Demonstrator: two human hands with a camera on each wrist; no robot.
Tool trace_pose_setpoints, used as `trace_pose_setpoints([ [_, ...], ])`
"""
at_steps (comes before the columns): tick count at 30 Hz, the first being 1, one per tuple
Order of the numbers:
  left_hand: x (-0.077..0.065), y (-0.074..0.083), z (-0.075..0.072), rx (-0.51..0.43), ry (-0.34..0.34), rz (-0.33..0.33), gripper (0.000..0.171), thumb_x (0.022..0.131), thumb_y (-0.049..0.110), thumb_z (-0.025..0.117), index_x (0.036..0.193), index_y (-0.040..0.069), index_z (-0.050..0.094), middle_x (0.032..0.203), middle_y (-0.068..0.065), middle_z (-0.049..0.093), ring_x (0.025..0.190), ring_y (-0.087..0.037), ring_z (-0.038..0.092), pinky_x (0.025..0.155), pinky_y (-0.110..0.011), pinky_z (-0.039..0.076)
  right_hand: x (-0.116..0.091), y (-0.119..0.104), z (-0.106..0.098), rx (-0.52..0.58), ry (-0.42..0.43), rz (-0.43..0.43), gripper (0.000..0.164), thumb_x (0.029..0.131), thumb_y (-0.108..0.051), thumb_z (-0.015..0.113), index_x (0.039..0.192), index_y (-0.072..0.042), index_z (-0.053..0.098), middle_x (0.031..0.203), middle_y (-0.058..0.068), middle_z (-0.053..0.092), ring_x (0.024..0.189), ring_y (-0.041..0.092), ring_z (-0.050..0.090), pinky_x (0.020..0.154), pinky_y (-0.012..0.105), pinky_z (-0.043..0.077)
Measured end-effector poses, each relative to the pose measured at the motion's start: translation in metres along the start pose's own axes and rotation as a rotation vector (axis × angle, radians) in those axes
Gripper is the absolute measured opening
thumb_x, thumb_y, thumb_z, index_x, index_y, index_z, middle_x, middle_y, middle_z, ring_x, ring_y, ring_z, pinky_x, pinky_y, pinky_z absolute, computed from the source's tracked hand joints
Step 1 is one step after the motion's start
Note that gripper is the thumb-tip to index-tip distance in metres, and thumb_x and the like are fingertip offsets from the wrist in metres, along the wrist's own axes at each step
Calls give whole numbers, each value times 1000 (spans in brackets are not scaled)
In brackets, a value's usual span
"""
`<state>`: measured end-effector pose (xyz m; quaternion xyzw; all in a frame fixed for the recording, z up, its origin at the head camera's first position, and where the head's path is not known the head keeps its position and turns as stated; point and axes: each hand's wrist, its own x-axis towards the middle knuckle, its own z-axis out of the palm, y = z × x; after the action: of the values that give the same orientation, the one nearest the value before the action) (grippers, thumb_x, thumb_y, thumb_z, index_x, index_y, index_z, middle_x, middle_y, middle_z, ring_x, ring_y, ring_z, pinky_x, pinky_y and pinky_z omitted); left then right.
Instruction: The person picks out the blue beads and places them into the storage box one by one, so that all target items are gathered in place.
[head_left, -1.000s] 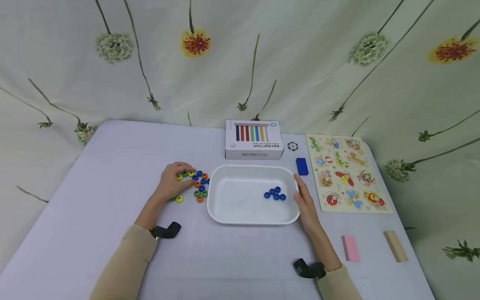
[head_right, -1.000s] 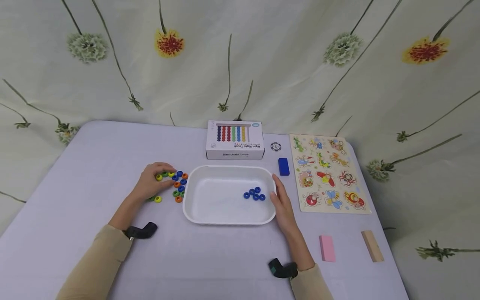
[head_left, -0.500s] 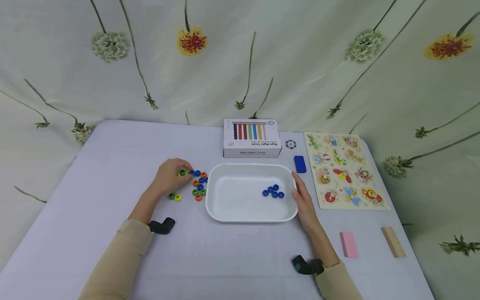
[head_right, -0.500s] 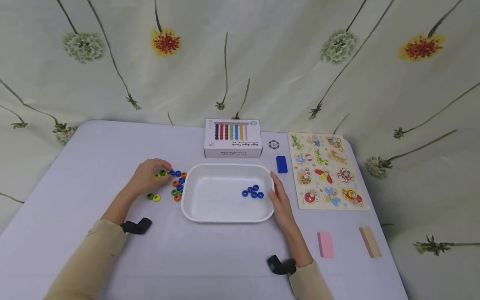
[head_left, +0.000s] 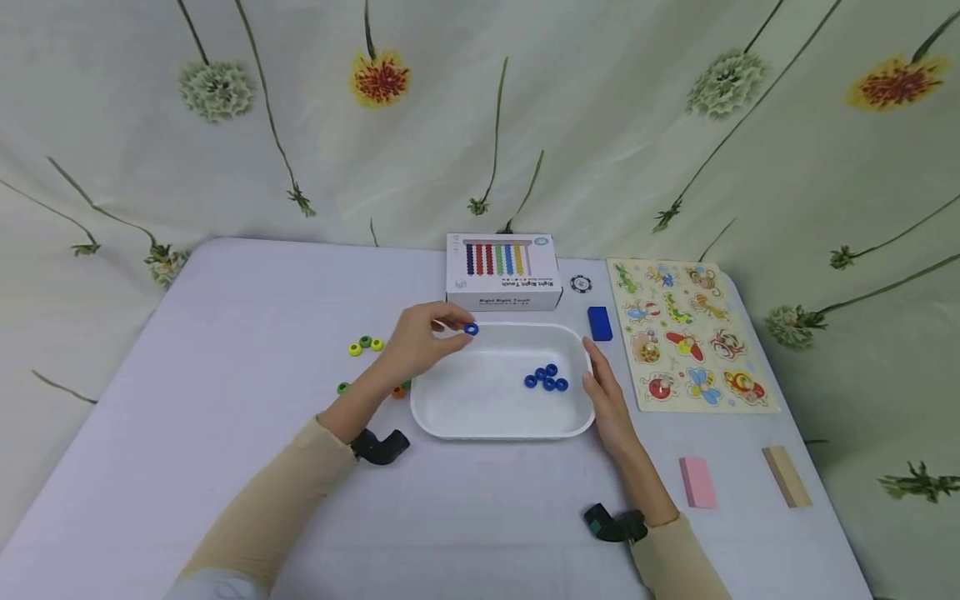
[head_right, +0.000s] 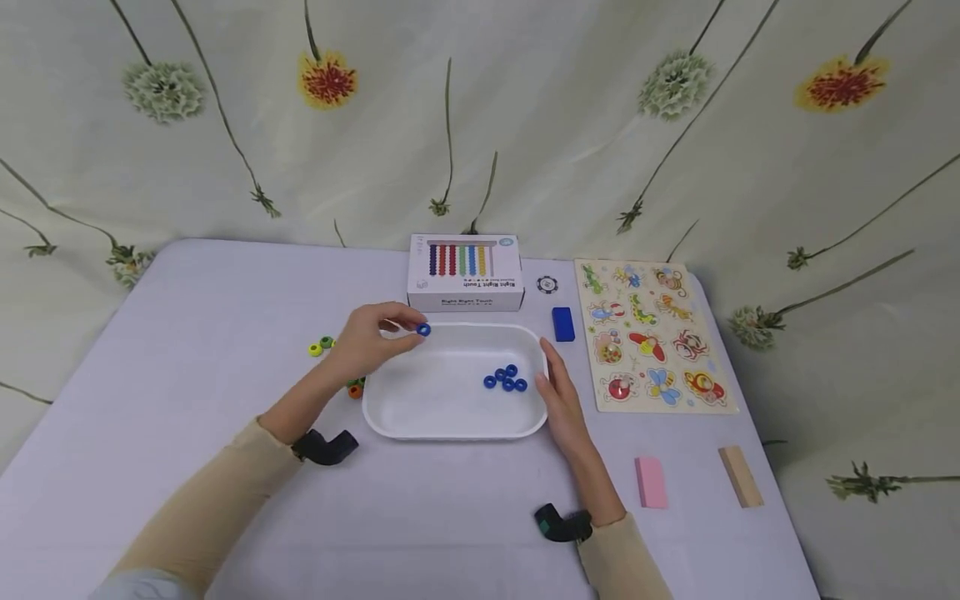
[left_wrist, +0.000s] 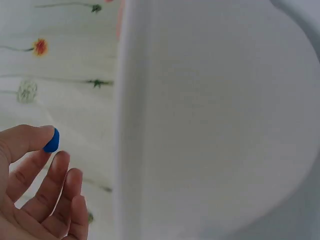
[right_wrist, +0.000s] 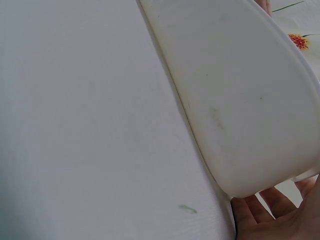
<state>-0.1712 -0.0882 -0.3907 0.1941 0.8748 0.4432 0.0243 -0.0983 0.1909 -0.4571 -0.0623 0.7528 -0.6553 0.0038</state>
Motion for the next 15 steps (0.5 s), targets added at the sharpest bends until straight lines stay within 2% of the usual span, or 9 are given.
trace_pose_setpoints([
  [3,13,9,26,3,-59,9,19,75,18,70,94,14,67,86,3,63,77,-12,55,68,-26,46,0,0,0,8,6,5,49,95,-12,30,142,-15,18,148,1,17,136,20,13,107,42,17],
  [7,28,12,54,58,-153,-31,19,72,17,72,91,16,68,76,5,62,69,-10,53,61,-22,44,1,1,1,16,10,15,48,95,-12,31,142,-17,20,147,0,18,136,17,14,107,40,17],
  [10,36,7,70,68,-192,-74,19,71,17,73,89,16,67,74,5,61,67,-9,54,62,-22,44,1,1,1,20,6,15,48,95,-12,31,141,-16,20,147,0,19,136,19,15,106,41,20],
  [15,41,-6,91,75,-205,-131,18,70,17,72,87,18,66,72,6,59,68,-9,53,63,-22,42,1,1,0,12,6,13,48,95,-12,31,141,-17,20,147,0,20,135,20,17,105,41,21],
])
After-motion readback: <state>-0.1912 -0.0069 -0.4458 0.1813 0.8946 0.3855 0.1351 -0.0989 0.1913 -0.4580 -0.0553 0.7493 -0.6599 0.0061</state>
